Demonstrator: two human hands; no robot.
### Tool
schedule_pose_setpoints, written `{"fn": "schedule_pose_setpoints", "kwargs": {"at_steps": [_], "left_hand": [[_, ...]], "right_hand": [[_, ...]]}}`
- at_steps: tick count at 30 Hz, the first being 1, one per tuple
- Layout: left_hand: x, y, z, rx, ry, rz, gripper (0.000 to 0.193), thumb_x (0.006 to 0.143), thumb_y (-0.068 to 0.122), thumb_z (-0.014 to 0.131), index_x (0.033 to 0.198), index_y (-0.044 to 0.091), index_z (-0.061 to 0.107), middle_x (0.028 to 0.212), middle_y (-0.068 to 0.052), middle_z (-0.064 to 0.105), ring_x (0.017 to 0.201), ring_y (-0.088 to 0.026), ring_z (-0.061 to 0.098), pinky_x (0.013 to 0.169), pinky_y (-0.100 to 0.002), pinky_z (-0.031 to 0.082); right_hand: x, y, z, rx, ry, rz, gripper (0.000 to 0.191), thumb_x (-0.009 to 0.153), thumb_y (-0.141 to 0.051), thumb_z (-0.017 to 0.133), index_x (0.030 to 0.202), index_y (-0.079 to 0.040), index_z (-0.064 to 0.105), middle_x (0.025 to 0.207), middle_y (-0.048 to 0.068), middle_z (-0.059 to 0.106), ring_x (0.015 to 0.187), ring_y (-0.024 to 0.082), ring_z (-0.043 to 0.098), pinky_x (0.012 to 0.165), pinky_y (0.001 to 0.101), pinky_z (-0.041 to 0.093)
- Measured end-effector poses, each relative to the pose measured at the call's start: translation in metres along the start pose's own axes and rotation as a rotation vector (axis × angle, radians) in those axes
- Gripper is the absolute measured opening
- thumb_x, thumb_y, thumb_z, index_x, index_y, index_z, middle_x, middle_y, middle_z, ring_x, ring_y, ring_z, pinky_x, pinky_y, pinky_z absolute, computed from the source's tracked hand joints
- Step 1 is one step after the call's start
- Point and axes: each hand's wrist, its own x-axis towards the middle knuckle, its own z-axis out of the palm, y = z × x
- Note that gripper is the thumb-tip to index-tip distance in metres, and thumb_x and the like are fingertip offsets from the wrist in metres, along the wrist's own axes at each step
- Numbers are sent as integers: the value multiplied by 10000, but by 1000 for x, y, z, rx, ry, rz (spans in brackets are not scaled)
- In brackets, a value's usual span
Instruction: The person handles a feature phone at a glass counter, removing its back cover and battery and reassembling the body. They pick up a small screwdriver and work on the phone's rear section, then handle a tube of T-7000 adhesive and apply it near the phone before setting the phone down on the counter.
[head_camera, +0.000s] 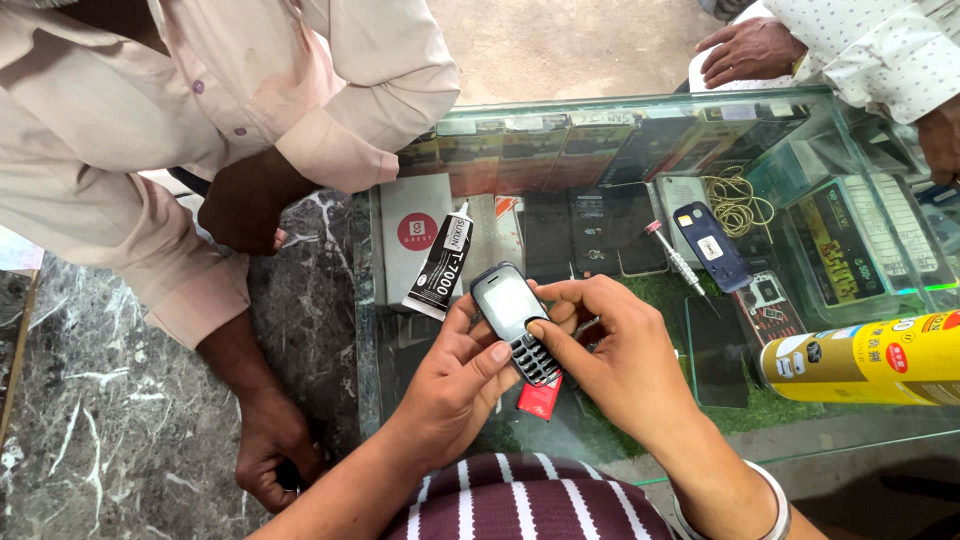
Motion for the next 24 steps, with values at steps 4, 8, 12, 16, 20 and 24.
{"fn": "schedule_pose_setpoints", "kwargs": {"at_steps": [4,8,12,16,20,24], "left_hand": [[1,1,-1,-50,0,-16,574,1001,66,582,1510,103,318,1459,-151,458,1376,-262,472,1184,-502,398],[-1,5,1,-21,-31,-18,619,964,107,643,1494,98,324,1527,-149,429,1411,-269,456,1178,-516,397],[-5,8,5,-31,-78,-26,697,931,156,712,1504,83,322,1571,-154,413,1453,-271,443,1196,-504,390],[-6,9,7,-97,-47,-54,719,916,147,739,1486,62,309,1520,-183,461,1412,-297,487,1188,-511,407],[-11,17,6,43,87,-116,762,842,105,751,1472,84,322,1464,-146,524,1306,-257,562,1102,-480,449],[-19,26,2,219,97,-111,729,818,53,760,1440,35,381,1411,-157,586,1284,-232,609,1095,-432,497]], "right_hand": [[-1,7,1,36,15,17,324,809,-83,813,1129,-97,765,780,-16,660,685,61,604,577,240,483],[1,21,2,456,-86,136,320,869,-38,770,1184,-34,711,839,6,692,748,58,616,656,234,496],[5,33,2,804,-154,192,352,876,10,736,1195,1,588,895,67,726,811,106,678,727,257,532],[2,38,2,1026,-140,265,398,868,29,729,1205,-55,534,911,78,721,794,108,655,716,256,501],[-4,41,-7,1123,-76,212,419,898,36,728,1249,-70,524,929,65,700,779,98,623,700,252,482],[-6,48,-15,1133,-33,214,429,895,38,712,1256,-84,514,939,60,705,779,105,637,686,257,490]]}}
